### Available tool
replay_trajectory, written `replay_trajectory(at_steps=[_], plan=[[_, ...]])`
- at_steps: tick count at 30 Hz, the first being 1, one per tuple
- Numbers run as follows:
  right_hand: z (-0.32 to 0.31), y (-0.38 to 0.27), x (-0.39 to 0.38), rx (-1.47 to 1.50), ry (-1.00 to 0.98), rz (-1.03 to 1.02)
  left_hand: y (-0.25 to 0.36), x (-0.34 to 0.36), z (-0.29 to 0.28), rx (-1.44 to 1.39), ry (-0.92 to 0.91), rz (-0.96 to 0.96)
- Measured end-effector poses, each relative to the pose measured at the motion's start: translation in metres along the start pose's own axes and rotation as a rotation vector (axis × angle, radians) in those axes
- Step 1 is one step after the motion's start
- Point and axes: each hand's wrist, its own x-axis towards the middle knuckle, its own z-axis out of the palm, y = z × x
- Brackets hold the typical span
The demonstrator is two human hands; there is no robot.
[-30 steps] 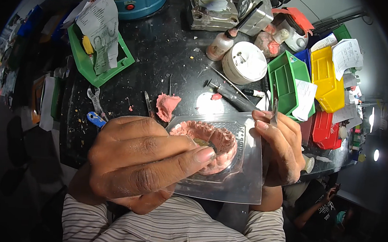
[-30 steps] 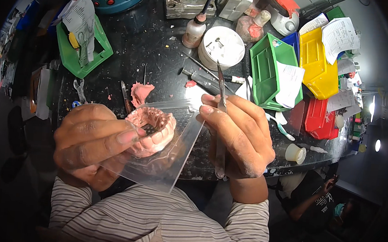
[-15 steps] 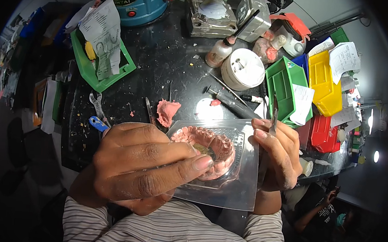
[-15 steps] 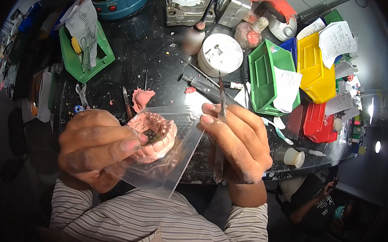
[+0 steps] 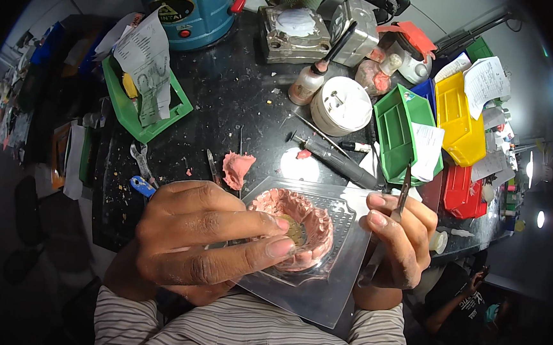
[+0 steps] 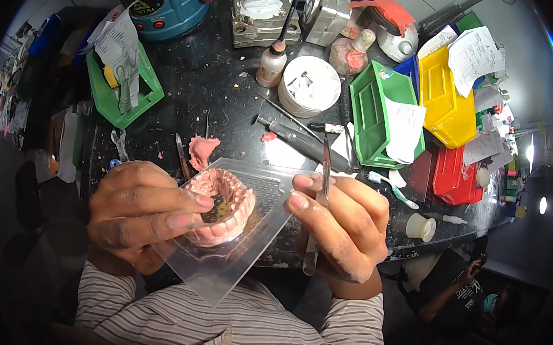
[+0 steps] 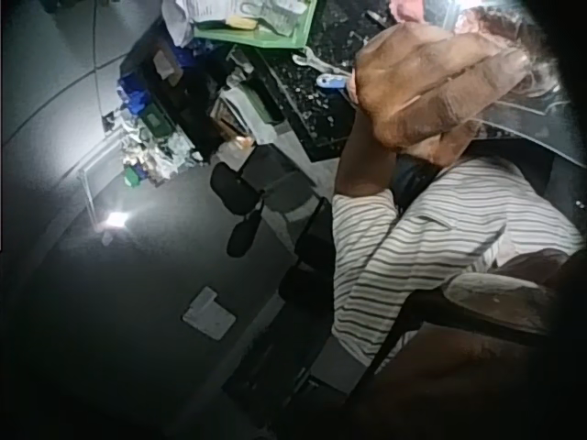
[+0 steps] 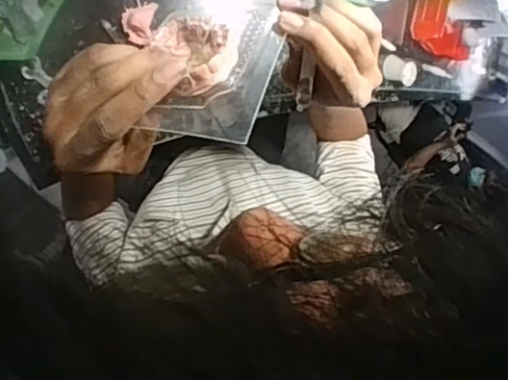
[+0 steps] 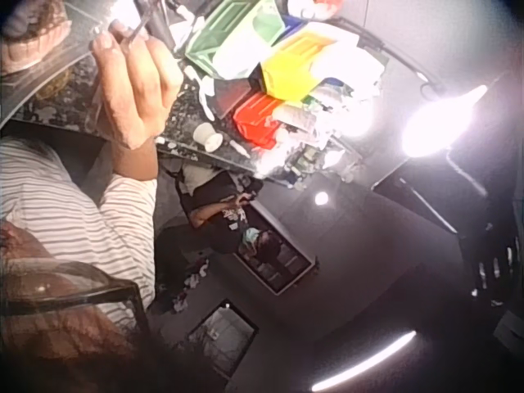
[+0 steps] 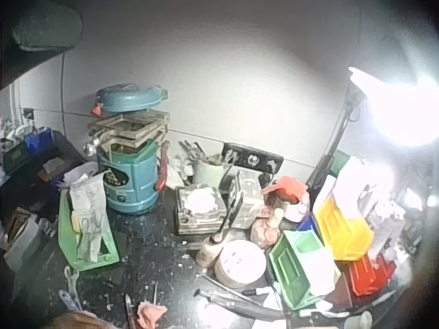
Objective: The person removes a plastic sheet containing a dental mold from a clamping machine, reattaches the frame to the machine, and holds the plastic sheet while turning and touching the dental mold by hand.
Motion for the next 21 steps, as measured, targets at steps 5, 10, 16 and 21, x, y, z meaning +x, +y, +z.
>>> replay_trajectory(at_steps=[5, 10, 16, 21], plan=[[-0.007, -0.005, 0.0, -0.027, -0.003, -0.006, 0.001, 0.002, -0.001, 0.043, -0.024, -0.011], [-0.01, -0.007, -0.003, -0.01, -0.014, -0.007, 0.0, 0.003, 0.001, 0.087, -0.043, -0.02], [-0.014, -0.007, -0.002, 0.009, -0.043, -0.034, 0.0, 0.004, 0.002, 0.12, -0.044, -0.016], [-0.011, -0.005, -0.004, 0.045, -0.012, -0.056, -0.001, 0.0, 0.004, 0.103, 0.013, -0.044]])
